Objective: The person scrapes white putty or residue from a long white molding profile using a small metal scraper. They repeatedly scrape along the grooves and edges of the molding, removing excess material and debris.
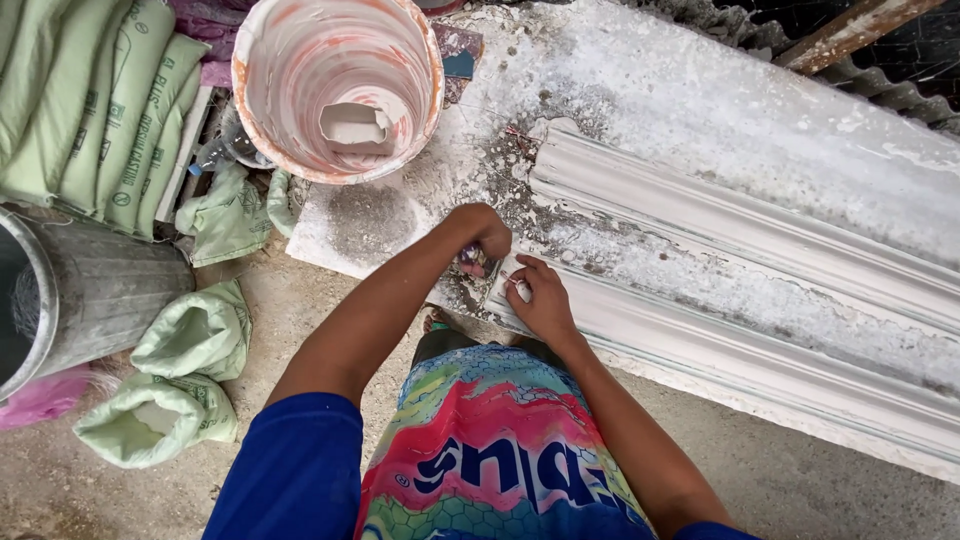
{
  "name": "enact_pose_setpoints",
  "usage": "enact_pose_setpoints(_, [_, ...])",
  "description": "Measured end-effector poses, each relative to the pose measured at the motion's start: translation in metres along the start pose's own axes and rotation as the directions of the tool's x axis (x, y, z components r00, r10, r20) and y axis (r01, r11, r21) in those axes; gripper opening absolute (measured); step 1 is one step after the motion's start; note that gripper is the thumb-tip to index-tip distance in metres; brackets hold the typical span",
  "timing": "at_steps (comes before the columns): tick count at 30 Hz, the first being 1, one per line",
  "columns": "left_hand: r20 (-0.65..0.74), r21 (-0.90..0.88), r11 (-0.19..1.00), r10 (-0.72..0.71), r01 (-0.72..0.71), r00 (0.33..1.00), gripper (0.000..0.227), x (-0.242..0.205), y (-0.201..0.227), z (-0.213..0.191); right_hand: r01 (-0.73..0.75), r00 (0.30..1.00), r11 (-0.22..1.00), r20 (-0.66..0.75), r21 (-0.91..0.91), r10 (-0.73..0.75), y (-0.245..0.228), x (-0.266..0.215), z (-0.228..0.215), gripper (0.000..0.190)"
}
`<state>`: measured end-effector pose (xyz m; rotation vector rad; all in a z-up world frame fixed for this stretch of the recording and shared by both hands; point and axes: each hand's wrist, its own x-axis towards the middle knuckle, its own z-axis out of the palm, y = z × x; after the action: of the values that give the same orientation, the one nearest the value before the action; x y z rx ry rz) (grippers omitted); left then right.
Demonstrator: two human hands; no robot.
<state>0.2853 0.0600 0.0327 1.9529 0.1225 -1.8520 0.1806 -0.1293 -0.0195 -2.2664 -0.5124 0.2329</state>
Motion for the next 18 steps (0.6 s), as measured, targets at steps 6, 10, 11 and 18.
enact_pose_setpoints(6, [-0.154,-0.298,0.939,0.128,-0.170,0.980,0.035,-0.039,-0.047,0.031,-0.069,0.996,0.994,0.062,0.083,0.064,0.002,-0.001,-0.006,0.021])
enact_pose_setpoints(10, [-0.475,-0.054,0.933,0.290,-0.356,0.831,0.051,-0.109,-0.078,0.095,-0.115,0.990,0.983,0.094,0.145,0.102,-0.010,-0.004,-0.017,0.022])
enact_pose_setpoints(11, [-0.593,-0.242,0.854,0.246,-0.461,0.766,0.051,-0.092,-0.097,0.109,-0.131,0.988,0.979,0.098,0.158,0.117,-0.013,-0.004,-0.018,0.024])
enact_pose_setpoints(18, [-0.844,-0.498,0.125,-0.295,-0.858,0.448,0.069,-0.085,-0.152,0.163,-0.143,0.986,0.977,0.104,0.156,0.127,-0.015,0.000,-0.018,0.029])
